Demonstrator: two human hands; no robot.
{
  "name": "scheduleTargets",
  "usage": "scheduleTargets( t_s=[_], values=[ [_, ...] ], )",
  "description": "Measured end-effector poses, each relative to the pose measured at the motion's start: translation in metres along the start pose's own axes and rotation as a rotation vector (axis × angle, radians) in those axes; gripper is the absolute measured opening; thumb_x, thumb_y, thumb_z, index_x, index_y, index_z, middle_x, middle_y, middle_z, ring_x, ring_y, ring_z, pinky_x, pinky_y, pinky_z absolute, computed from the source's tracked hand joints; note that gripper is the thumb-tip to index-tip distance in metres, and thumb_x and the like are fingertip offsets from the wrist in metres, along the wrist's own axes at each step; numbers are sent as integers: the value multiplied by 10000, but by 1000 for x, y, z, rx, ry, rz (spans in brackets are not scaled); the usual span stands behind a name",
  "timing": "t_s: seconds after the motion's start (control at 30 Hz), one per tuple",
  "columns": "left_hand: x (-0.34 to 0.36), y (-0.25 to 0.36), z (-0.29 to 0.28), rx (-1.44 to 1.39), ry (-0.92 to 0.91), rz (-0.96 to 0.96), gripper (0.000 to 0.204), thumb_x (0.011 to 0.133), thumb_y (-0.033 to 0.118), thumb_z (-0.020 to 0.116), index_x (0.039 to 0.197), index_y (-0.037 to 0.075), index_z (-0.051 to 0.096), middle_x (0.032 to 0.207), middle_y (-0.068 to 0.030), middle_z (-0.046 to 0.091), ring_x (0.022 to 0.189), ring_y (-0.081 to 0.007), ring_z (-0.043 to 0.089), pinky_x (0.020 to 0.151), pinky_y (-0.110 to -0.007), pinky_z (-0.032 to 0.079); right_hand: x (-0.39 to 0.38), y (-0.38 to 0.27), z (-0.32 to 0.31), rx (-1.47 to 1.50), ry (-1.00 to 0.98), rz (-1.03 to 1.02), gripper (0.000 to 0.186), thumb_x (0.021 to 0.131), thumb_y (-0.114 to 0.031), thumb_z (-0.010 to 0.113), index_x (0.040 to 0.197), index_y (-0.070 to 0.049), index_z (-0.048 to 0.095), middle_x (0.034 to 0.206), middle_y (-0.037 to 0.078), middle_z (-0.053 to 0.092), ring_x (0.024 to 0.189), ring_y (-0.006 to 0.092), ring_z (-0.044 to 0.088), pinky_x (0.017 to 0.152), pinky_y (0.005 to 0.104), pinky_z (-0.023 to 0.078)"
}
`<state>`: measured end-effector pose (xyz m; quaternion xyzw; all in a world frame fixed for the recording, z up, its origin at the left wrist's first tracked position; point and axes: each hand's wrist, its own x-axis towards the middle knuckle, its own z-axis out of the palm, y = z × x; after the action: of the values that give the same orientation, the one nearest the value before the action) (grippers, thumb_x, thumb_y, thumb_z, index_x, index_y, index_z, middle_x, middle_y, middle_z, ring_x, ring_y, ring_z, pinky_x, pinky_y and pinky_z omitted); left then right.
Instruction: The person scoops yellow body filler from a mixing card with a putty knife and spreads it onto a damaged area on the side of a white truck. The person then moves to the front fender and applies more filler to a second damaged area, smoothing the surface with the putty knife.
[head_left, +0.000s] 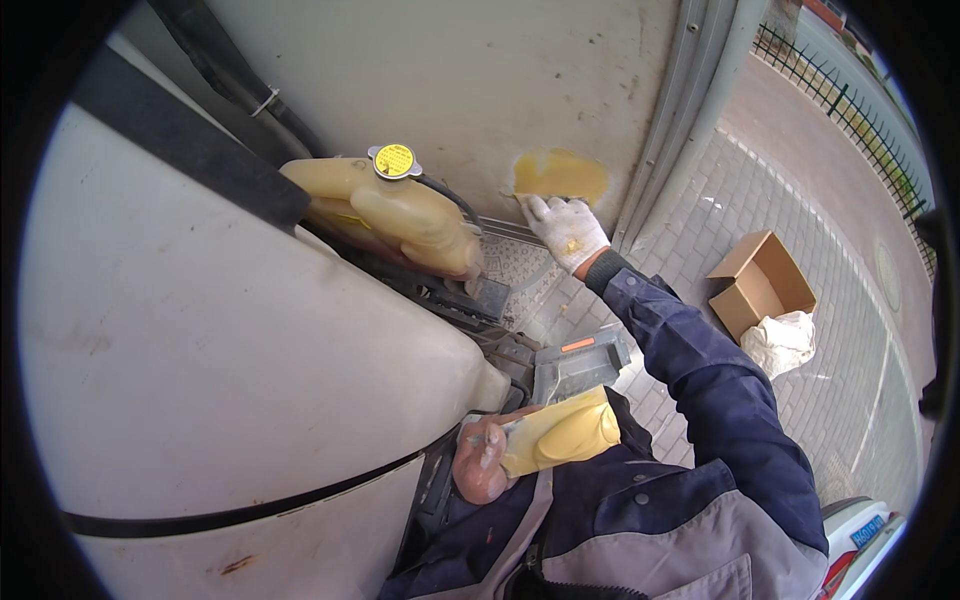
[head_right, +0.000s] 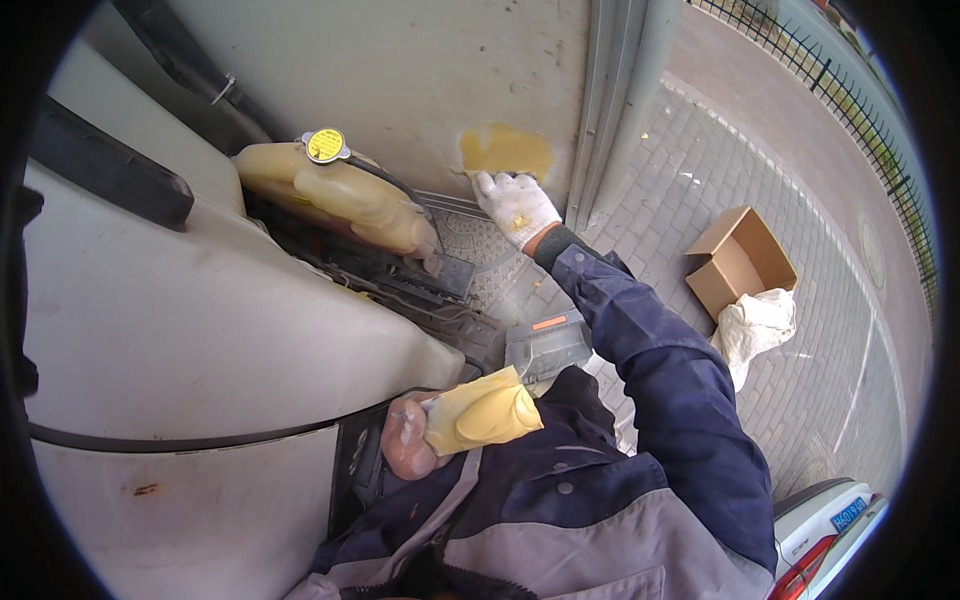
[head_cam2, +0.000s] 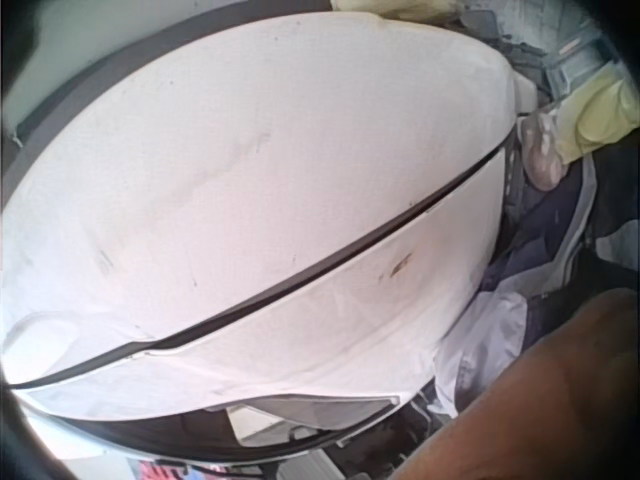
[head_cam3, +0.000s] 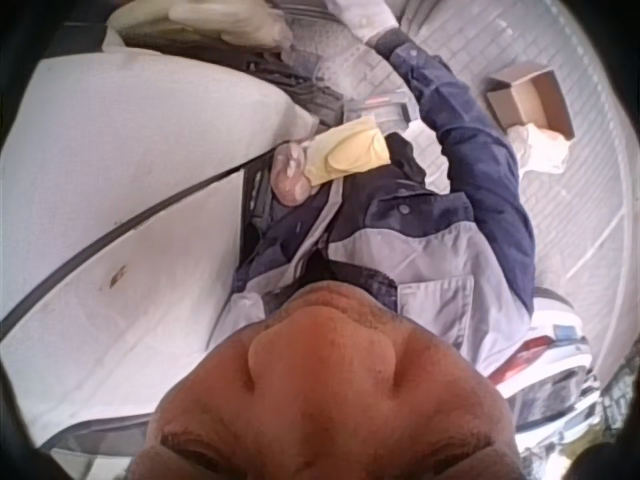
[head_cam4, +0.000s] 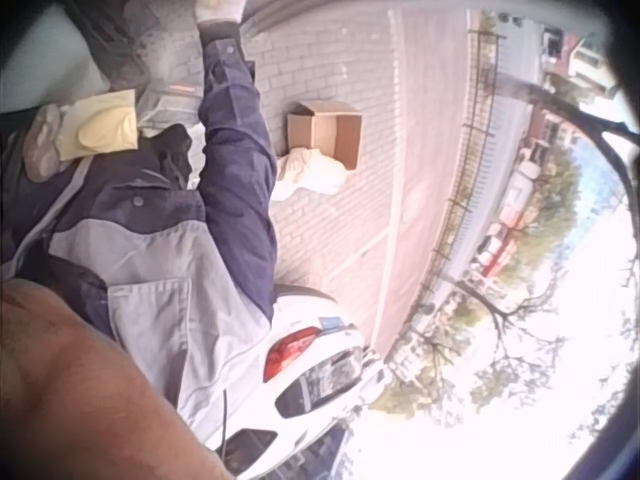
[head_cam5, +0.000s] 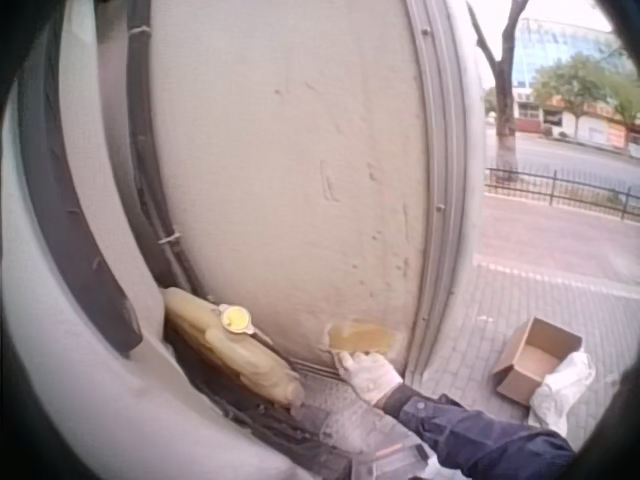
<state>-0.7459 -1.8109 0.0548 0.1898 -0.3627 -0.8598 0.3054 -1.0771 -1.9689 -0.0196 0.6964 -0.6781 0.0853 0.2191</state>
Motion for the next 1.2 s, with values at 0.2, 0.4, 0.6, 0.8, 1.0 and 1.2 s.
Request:
scheduleTargets(
  t_s=[0.2, 0.4, 0.6, 0.8, 1.0, 1.2],
  values=[
    [-1, 1, 3, 111, 77, -52, 759, 1084, 525, 491, 1344, -184, 567, 1160, -250, 724, 989, -281, 738, 861, -340, 578, -19, -3, 24, 47, -100, 37, 328, 921, -140, 631, 1241, -66, 635, 1061, 65, 628, 922, 229, 712, 771, 416, 579],
    [-1, 5, 10, 170, 131, -49, 705, 1087, 518, 492, 1311, -144, 584, 1139, -255, 715, 985, -308, 735, 866, -390, 599, -40, -19, -16, 74, -251, -66, 406, 843, -146, 648, 1246, -97, 661, 1064, 96, 638, 980, 306, 695, 816, 461, 567],
    [-2, 4, 8, 95, 107, -25, 648, 1107, 441, 509, 1340, -158, 596, 1236, -248, 710, 1087, -287, 718, 962, -374, 556, -17, -8, -99, 84, 180, 26, 340, 857, -169, 659, 1197, -150, 655, 1042, 42, 629, 998, 251, 675, 783, 408, 565],
    [-1, 1, 6, 45, 86, -19, 633, 1123, 420, 479, 1331, -168, 586, 1269, -273, 691, 1125, -316, 707, 998, -412, 555, 8, 0, -127, 102, 310, 123, 264, 835, -163, 672, 1098, -178, 656, 1035, 33, 638, 1037, 256, 682, 813, 434, 563],
    [-1, 7, 4, 61, 55, -47, 633, 1125, 413, 477, 1317, -181, 585, 1263, -282, 690, 1124, -321, 708, 1008, -414, 552, 7, 0, -121, 153, 376, 183, 268, 810, -163, 683, 1076, -197, 674, 985, 29, 658, 938, 267, 704, 772, 432, 572],
    [-2, 8, 4, 100, 45, -40, 630, 1121, 408, 483, 1307, -183, 594, 1254, -282, 695, 1110, -319, 714, 993, -409, 560, 10, 4, -102, 144, 502, 252, 284, 798, -151, 697, 1076, -210, 707, 988, 11, 666, 904, 252, 706, 740, 413, 576]
  ],
)
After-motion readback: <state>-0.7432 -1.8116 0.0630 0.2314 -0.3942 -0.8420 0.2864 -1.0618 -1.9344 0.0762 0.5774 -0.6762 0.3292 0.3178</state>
